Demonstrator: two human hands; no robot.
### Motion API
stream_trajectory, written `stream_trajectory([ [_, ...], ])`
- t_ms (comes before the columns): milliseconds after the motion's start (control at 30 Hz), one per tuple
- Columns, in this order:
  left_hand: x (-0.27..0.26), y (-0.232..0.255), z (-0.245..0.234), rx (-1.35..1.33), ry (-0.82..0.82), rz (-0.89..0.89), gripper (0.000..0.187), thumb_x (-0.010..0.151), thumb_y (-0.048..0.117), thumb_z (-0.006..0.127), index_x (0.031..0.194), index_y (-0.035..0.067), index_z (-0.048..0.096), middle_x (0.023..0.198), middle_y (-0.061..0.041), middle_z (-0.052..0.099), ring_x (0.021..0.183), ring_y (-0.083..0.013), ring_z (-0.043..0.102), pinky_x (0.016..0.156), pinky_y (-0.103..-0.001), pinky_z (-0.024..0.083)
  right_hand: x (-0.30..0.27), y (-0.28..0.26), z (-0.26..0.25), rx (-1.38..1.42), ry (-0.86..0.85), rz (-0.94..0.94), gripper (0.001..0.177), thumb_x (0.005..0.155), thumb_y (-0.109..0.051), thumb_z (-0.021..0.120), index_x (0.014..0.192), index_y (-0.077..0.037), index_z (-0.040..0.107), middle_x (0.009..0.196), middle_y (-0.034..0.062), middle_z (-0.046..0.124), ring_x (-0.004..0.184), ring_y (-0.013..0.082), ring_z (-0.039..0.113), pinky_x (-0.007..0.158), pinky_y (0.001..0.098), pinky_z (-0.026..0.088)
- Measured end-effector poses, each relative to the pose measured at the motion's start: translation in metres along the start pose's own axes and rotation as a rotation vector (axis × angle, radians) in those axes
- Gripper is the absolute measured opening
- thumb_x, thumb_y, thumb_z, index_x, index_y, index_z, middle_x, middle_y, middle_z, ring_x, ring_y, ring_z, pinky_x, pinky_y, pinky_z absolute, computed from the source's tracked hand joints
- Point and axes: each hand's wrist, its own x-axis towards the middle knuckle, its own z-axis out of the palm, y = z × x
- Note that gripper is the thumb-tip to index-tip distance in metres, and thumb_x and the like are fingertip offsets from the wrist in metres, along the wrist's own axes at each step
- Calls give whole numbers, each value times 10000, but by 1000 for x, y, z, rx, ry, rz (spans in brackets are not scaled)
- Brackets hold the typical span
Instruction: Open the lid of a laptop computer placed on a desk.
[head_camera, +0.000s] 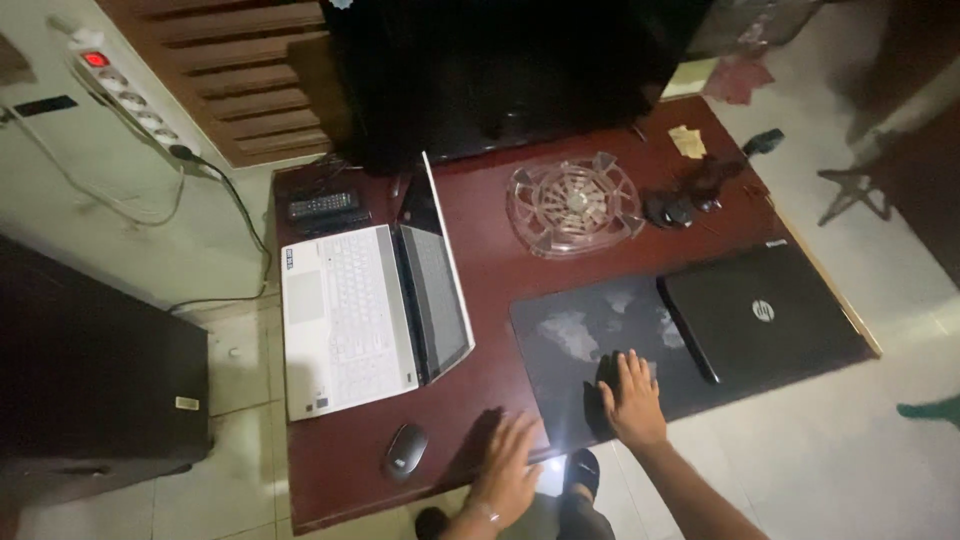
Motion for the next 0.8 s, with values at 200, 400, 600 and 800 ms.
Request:
stream_trajectory([
  [200,99,4,101,272,-126,-20,734,938,213,705,1569,90,351,1664,-176,204,1520,-448,110,1187,-616,153,116,31,23,-93,-127,-166,910,894,-569,582,1526,18,294,1612,219,278,1483,420,256,1143,640,226],
  [400,111,-19,138,252,-187,-263,707,980,266,665,1558,58,315,1658,-184,158,1495,-469,89,1156,-625,133,179,-3,23,-138,-154,-118,924,883,-581,571,1541,7,296,1657,232,268,1529,443,217,1185,665,170],
  [600,105,-33,97,10,641,-474,466,1033,291,472,1448,85,516,1573,-163,450,1472,-369,400,1225,-520,291,92,42,36,279,-448,-1319,675,1010,-531,583,1510,-97,451,1687,174,360,1566,356,294,1253,610,164],
  [800,140,-33,79,151,736,-381,452,1058,227,461,1470,41,471,1598,-203,404,1509,-445,279,1205,-562,219,124,-12,-2,-107,-145,-537,612,851,-400,604,1325,-11,590,1427,242,531,1350,433,485,1106,572,368],
])
